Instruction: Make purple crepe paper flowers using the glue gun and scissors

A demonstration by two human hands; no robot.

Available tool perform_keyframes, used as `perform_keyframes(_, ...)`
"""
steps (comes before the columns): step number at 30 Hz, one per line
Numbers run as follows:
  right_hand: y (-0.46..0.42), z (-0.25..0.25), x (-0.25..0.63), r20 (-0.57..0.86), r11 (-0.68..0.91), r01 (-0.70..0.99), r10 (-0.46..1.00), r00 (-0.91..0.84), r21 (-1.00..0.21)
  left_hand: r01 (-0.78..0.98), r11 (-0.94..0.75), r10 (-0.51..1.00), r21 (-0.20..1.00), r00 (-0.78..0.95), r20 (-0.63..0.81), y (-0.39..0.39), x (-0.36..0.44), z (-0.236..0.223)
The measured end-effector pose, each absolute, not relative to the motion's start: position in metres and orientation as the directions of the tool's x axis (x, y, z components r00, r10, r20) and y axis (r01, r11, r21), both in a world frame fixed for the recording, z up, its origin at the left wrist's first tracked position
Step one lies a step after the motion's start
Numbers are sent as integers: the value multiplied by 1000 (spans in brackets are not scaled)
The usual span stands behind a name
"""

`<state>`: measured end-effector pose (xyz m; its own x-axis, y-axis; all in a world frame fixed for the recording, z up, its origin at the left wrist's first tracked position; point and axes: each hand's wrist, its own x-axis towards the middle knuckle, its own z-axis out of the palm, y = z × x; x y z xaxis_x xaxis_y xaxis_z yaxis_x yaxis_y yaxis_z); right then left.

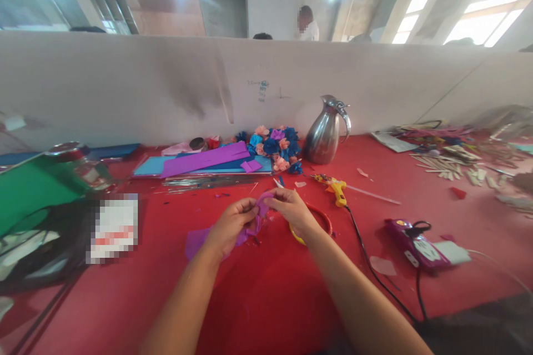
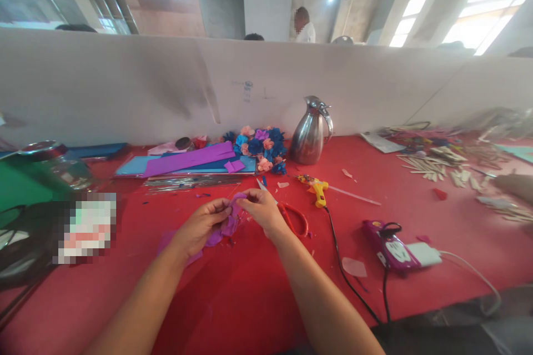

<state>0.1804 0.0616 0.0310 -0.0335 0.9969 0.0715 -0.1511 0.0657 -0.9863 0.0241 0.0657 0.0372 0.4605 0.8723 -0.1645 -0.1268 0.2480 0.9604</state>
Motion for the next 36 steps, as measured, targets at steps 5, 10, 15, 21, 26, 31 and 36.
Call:
perform_keyframes(5, 62, 30, 179, 32, 34, -141, 999, 12, -989, -141, 260, 886, 955, 427, -178, 65, 25, 37)
perform_keyframes(10, 61, 32, 179, 21, 24, -180, 1000, 14, -983, -152, 269, 879, 951, 442, -178, 66, 25, 37)
perform_keyframes(15, 61, 32, 179, 16, 18, -188, 1000, 9, -982, -149, 241, 890, 959, 429, -157, 67, 24, 37)
perform_keyframes(21, 62, 30, 179, 8, 13, -189, 1000, 30, -982, -147, 256, 888, 955, 427, -172, 65, 26, 41)
perform_keyframes(26, 62, 30, 178, 8, 14, -198, 999, 31, -980, -151, 253, 894, 956, 413, -172, 65, 26, 40)
perform_keyframes(31, 61, 32, 178, 31, 36, -172, 999, 34, -985, -148, 257, 892, 955, 416, -176, 65, 26, 41)
perform_keyframes(36, 60, 33, 178, 36, 40, -163, 999, 31, -986, -166, 271, 892, 948, 414, -183, 65, 26, 41)
